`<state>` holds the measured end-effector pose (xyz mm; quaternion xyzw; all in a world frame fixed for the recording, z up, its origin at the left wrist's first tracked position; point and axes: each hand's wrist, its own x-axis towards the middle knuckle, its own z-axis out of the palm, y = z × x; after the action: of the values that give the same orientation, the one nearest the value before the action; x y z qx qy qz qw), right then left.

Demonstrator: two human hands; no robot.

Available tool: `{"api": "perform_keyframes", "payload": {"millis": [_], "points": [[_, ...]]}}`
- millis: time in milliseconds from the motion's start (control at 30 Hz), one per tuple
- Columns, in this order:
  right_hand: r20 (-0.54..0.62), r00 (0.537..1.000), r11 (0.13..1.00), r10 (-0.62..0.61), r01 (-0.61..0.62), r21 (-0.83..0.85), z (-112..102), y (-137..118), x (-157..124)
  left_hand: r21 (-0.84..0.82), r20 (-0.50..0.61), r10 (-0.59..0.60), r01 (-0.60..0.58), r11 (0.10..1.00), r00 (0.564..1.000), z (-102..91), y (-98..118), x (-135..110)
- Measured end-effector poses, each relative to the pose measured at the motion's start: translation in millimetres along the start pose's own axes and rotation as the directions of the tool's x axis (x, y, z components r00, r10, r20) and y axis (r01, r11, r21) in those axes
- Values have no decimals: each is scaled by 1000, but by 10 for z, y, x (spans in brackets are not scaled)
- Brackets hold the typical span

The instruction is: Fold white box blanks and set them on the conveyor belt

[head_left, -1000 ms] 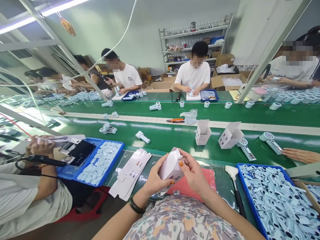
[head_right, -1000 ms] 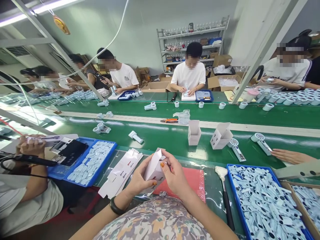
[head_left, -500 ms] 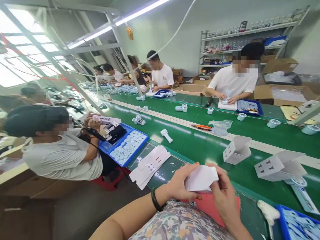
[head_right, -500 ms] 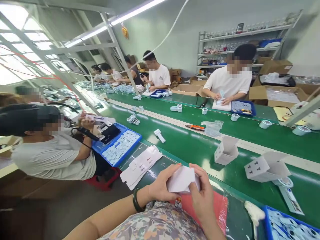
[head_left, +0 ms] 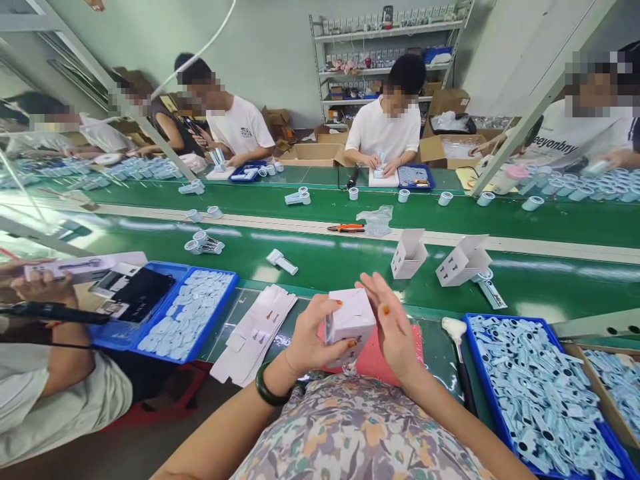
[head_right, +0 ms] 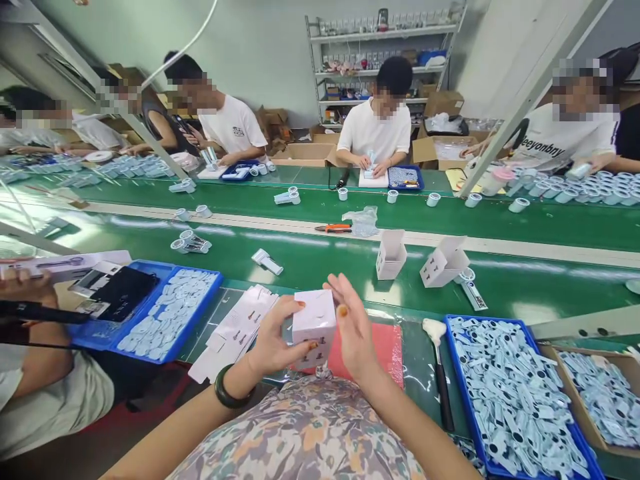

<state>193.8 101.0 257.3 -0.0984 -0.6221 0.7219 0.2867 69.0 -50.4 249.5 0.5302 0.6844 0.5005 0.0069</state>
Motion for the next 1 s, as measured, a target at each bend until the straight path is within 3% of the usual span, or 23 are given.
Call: {"api": "perform_keyframes", "payload": {"millis": [100,167,233,333,400,467,633,800,1000], "points": [[147,988,997,-49,57,-53,-48,24,-21,-166,-105,-11,-7,986,994,1,42,34],[181,979,966,-94,134,-220,-67,53,-38,-340,-59,-119,92,936,991,8,99,48],[183,965,898,-187,244,-368,-81,81,-60,-550,29,-280,249,797,959,28,174,61],[237,931,791,-276,360,-495,-104,103,-93,-756,172,-512,446,479,842,80,297,95],[265,922,752,-284,385,-534,-119,108,-112,-799,262,-588,513,313,766,115,368,125],[278,918,728,-284,395,-560,-133,110,-127,-804,309,-608,542,245,732,141,418,153],[314,906,678,-284,422,-602,-161,106,-132,-730,298,-616,590,345,729,166,435,201],[353,887,626,-299,461,-629,-180,105,-109,-692,296,-571,584,425,766,153,394,218],[341,890,632,-302,455,-627,-152,141,-123,-655,263,-550,565,501,793,154,299,177]]}}
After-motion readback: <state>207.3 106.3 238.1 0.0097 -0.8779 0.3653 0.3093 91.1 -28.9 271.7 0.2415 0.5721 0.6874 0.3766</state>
